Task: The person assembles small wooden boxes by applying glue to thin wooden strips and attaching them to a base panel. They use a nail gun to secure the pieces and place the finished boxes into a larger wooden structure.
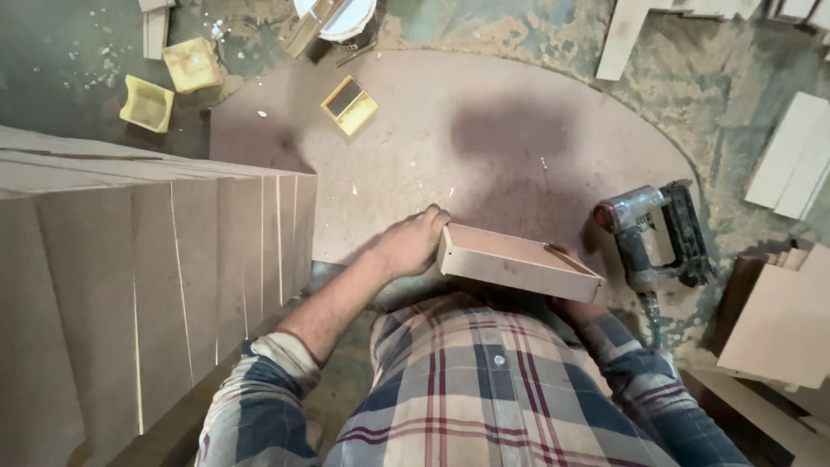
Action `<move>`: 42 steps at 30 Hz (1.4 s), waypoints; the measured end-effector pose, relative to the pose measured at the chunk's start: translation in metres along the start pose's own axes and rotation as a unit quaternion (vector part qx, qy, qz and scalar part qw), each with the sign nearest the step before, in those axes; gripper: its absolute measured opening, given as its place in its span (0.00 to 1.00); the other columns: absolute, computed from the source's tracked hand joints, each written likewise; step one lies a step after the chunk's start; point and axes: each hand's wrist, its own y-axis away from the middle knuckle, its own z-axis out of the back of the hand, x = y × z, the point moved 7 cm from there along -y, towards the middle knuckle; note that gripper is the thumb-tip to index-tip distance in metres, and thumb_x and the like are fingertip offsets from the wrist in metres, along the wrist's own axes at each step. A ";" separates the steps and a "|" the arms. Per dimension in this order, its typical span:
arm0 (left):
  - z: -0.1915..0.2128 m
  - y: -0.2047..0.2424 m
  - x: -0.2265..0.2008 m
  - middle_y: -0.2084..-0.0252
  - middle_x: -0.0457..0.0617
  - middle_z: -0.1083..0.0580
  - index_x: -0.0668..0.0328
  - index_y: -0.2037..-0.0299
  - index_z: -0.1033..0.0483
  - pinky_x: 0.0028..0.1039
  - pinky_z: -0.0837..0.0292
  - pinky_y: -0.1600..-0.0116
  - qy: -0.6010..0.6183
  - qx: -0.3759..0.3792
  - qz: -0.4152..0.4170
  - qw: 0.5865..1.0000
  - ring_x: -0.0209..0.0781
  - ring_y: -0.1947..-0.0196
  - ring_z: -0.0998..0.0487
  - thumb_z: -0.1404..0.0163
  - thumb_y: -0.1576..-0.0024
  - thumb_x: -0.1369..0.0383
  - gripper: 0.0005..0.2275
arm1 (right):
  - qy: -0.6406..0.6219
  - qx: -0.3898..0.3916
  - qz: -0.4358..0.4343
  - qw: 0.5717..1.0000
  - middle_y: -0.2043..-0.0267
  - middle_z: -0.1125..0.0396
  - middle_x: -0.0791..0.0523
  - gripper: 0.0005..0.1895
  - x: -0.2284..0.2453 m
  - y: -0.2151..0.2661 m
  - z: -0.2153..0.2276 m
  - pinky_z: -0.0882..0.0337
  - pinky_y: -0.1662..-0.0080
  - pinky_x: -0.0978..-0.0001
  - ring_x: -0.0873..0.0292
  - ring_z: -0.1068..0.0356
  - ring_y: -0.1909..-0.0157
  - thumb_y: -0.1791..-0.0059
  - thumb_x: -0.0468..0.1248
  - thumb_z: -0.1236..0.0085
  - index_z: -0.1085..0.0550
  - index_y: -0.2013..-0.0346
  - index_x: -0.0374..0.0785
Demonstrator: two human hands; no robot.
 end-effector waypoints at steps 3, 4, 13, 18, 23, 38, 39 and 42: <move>0.006 0.002 -0.005 0.49 0.64 0.30 0.69 0.45 0.33 0.45 0.27 0.46 0.016 -0.005 0.004 1.000 0.65 0.50 0.24 0.51 0.51 0.80 0.21 | -0.031 0.017 -0.044 0.998 0.45 0.30 0.48 0.28 -0.004 0.004 -0.005 0.27 0.45 0.64 0.51 0.27 0.44 0.53 0.34 0.42 0.34 0.38 0.39; 0.007 0.001 -0.006 0.48 0.65 0.30 0.69 0.44 0.34 0.45 0.28 0.45 0.030 0.002 0.020 0.999 0.66 0.50 0.25 0.50 0.51 0.78 0.22 | -0.043 0.022 -0.059 0.997 0.45 0.29 0.48 0.28 -0.006 0.004 -0.003 0.27 0.44 0.64 0.52 0.26 0.44 0.53 0.35 0.42 0.34 0.38 0.39; 0.007 0.006 -0.012 0.38 0.77 0.36 0.84 0.33 0.48 0.41 0.34 0.35 0.037 0.014 0.088 0.995 0.69 0.39 0.30 0.50 0.48 0.75 0.33 | -0.105 0.119 -0.057 0.986 0.34 0.31 0.48 0.32 -0.027 0.003 0.011 0.30 0.37 0.62 0.47 0.28 0.35 0.48 0.41 0.43 0.37 0.29 0.42; -0.002 0.005 -0.011 0.38 0.74 0.35 0.83 0.34 0.46 0.40 0.36 0.34 0.024 0.036 0.112 0.993 0.67 0.38 0.31 0.52 0.45 0.72 0.30 | -0.087 0.112 -0.083 0.986 0.39 0.31 0.45 0.37 -0.026 0.009 0.003 0.30 0.41 0.60 0.43 0.29 0.38 0.55 0.47 0.38 0.37 0.33 0.43; -0.006 0.007 -0.006 0.39 0.75 0.34 0.84 0.33 0.44 0.41 0.36 0.34 -0.018 0.032 0.057 0.998 0.67 0.38 0.32 0.52 0.47 0.73 0.31 | -0.067 0.117 -0.058 0.989 0.40 0.32 0.43 0.37 -0.013 0.000 0.002 0.30 0.43 0.56 0.40 0.30 0.40 0.56 0.45 0.38 0.39 0.34 0.41; -0.049 -0.041 -0.047 0.63 0.58 0.20 0.59 0.68 0.16 0.40 0.25 0.54 0.007 -0.058 0.083 0.995 0.57 0.62 0.20 0.42 0.43 0.59 0.12 | 0.239 0.121 -0.078 0.960 0.72 0.25 0.51 0.34 0.149 -0.025 0.105 0.24 0.65 0.60 0.52 0.23 0.72 0.58 0.68 0.40 0.21 0.60 0.40; -0.049 -0.036 -0.049 0.63 0.58 0.20 0.58 0.68 0.16 0.41 0.25 0.54 -0.049 -0.024 0.120 0.991 0.57 0.61 0.20 0.42 0.41 0.56 0.13 | 0.255 0.103 -0.072 0.959 0.72 0.26 0.50 0.34 0.150 -0.025 0.099 0.25 0.64 0.58 0.50 0.24 0.70 0.58 0.69 0.38 0.21 0.63 0.40; 0.001 -0.002 -0.092 0.59 0.56 0.19 0.56 0.55 0.18 0.39 0.23 0.56 0.067 -0.219 -0.025 0.973 0.55 0.60 0.19 0.44 0.44 0.65 0.09 | 0.230 0.047 -0.067 0.970 0.71 0.26 0.48 0.32 0.148 -0.014 0.094 0.26 0.63 0.56 0.47 0.24 0.68 0.57 0.66 0.37 0.21 0.62 0.39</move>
